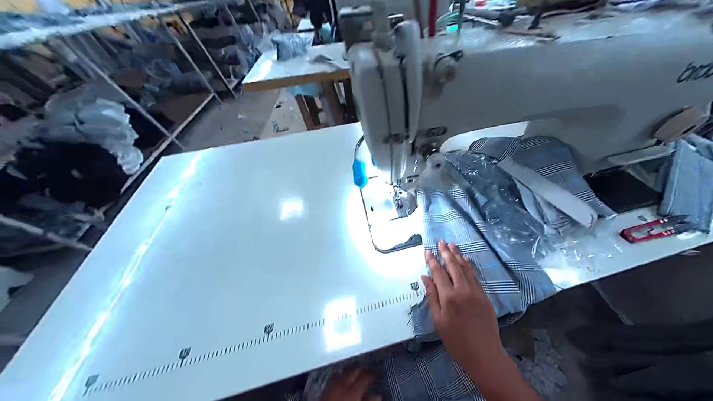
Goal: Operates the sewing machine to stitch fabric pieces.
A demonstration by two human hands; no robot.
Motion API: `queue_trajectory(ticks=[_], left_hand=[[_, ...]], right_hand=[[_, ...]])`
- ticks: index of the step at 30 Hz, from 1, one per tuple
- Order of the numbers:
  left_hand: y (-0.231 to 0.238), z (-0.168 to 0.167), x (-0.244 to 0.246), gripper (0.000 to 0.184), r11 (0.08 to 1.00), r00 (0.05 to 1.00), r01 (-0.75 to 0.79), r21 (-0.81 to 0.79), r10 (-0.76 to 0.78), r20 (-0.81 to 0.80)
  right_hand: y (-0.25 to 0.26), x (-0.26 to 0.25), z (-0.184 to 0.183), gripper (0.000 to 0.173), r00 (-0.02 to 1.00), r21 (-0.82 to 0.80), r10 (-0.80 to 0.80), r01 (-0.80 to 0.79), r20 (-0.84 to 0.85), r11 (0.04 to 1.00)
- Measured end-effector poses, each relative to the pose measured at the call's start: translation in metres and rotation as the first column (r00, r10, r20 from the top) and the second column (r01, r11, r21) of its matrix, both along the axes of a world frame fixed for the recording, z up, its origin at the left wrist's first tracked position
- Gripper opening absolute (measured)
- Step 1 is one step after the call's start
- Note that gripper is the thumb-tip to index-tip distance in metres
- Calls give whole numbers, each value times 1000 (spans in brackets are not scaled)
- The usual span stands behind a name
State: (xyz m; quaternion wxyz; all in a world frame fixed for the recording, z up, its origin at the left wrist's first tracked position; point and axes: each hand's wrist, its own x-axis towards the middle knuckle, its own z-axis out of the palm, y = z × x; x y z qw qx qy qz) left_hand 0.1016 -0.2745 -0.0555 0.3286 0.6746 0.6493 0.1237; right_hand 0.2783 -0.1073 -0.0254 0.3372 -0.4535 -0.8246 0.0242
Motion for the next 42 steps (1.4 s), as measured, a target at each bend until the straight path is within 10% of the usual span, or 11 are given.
queue_trajectory(ticks=[5, 8, 15, 22, 24, 29, 30, 32, 34, 42], left_hand=[[51, -10, 8, 69, 923, 999, 9, -384, -24, -35], [63, 1, 21, 58, 864, 987, 89, -495, -143, -71], [1, 40, -22, 29, 987, 914, 5, 161, -70, 400], [-9, 120, -89, 13, 971, 838, -124, 205, -8, 545], [6, 129, -85, 21, 961, 838, 55, 270, -192, 511], [42, 147, -56, 22, 868, 756, 313, 385, -474, 453], [45, 148, -59, 21, 872, 786, 279, 402, -448, 427], [45, 148, -69, 22, 902, 883, 152, 405, -308, 354], [39, 145, -86, 21, 926, 942, 49, 373, -167, 291], [26, 157, -137, 18, 988, 933, 50, 143, -97, 346]], right_hand=[[1, 4, 6, 39, 999, -40, 26, -26, 19, 999], [2, 8, 9, 39, 998, -74, 67, -66, 8, 995], [11, 30, 21, 36, 955, -134, 275, -288, -111, 948], [6, 19, 39, 30, 856, -43, 433, -462, -283, 886], [-5, 7, 53, 37, 737, -133, 533, -629, -416, 766], [-37, -27, 79, 64, 274, -307, 629, -950, -728, 58], [-38, -28, 77, 59, 297, -295, 654, -948, -695, 116], [-29, -25, 60, 52, 603, -154, 697, -788, -389, 596], [-2, -16, 30, 58, 859, 3, 506, -508, -79, 862], [26, -4, 11, 50, 953, -93, 290, -282, 84, 955]])
